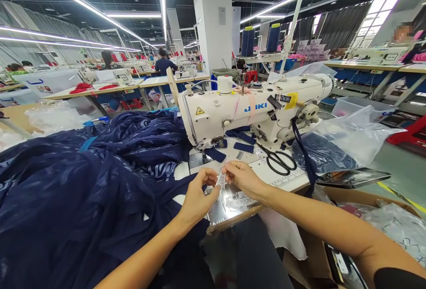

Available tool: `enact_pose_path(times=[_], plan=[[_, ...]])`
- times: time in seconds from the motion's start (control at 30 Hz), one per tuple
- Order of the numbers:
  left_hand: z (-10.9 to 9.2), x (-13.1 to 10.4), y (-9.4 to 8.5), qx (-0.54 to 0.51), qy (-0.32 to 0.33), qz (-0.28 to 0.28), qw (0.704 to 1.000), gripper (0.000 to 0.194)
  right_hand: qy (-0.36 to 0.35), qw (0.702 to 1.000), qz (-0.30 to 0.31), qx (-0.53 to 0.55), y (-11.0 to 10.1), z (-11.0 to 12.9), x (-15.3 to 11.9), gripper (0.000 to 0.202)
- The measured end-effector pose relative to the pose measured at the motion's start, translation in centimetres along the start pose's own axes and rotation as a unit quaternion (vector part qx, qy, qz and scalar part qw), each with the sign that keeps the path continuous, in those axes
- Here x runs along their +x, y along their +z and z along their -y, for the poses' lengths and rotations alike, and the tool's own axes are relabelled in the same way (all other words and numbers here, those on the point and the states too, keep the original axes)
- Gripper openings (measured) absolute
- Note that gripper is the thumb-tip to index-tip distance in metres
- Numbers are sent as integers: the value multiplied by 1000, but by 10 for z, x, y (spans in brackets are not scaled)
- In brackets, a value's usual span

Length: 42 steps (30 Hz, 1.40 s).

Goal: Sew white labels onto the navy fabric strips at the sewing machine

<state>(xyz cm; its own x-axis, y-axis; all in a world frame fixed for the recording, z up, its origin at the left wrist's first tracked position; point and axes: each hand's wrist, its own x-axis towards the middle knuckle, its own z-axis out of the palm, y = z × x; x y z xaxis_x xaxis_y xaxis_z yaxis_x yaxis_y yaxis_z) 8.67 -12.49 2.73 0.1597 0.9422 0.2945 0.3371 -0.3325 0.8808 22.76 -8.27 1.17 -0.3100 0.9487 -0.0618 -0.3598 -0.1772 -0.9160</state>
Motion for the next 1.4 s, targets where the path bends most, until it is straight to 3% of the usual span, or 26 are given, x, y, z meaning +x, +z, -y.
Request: enact_pose_path(times=[0.2,0.37,0.77,0.93,1.0,1.07,1.2,1.3,1.4], plan=[[6,2,0,-17,-14,-19,1000,16,61,992,43,102,-2,-1,2,28],[8,3,-1,-24,-1,-24,999,16,48,988,74,124,-4,-5,6,30],[12,2,-3,-18,-14,-28,999,17,24,998,53,36,0,-1,0,27],[11,7,-27,81,2,11,997,25,-18,999,15,-37,-7,1,0,28],[10,11,-42,195,14,31,980,23,-47,997,-3,-54,-16,3,2,27],[12,15,-54,328,11,56,943,21,-66,995,-18,-75,-26,7,4,26],[22,21,-57,489,-15,111,865,23,-76,989,-37,-122,-39,11,8,23],[31,25,-47,516,-19,93,851,21,-72,986,-38,-143,-40,12,8,23],[39,29,-41,502,-15,73,862,11,-65,985,-38,-154,-36,13,8,22]])
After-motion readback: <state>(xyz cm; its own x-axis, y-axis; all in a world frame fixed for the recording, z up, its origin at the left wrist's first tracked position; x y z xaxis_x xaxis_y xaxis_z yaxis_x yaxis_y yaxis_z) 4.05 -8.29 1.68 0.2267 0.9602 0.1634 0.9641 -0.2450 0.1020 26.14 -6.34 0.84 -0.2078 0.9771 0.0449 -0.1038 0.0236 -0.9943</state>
